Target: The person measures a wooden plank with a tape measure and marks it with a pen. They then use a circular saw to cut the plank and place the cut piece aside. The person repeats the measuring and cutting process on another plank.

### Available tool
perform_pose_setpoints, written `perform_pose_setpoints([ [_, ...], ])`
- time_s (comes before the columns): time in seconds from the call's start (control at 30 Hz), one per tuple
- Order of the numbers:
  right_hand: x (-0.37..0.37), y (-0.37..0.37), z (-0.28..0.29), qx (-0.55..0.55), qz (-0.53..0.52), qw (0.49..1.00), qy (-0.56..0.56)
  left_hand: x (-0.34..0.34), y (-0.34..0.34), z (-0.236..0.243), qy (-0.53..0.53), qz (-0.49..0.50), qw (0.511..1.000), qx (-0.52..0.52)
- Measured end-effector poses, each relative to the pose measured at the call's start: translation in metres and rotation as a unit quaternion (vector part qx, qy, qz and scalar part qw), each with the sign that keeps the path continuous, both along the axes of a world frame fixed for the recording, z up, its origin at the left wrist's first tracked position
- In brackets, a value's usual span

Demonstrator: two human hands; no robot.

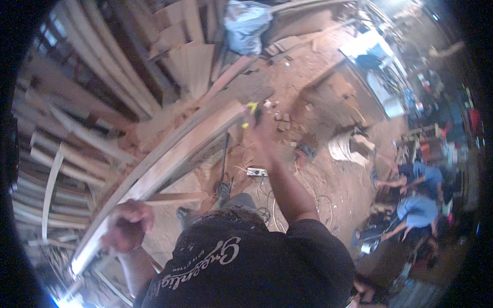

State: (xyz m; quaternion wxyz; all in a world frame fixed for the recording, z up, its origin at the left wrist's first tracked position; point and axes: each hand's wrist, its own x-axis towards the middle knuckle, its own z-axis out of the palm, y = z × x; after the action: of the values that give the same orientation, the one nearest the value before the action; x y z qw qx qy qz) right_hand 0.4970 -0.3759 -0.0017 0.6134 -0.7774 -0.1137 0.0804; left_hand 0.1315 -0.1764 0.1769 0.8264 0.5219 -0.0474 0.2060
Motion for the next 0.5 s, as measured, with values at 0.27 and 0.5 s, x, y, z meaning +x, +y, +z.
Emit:
perform_pose_setpoints([
  [0.27,0.112,0.024,-0.005,-0.401,0.039,0.874,-0.270,-0.056,-0.016,0.107,-0.155,-0.120,0.980,0.043],
  [0.5,0.134,0.037,-0.059,-0.372,-0.006,0.864,-0.340,-0.061,-0.019,0.093,-0.216,-0.072,0.971,0.075],
])
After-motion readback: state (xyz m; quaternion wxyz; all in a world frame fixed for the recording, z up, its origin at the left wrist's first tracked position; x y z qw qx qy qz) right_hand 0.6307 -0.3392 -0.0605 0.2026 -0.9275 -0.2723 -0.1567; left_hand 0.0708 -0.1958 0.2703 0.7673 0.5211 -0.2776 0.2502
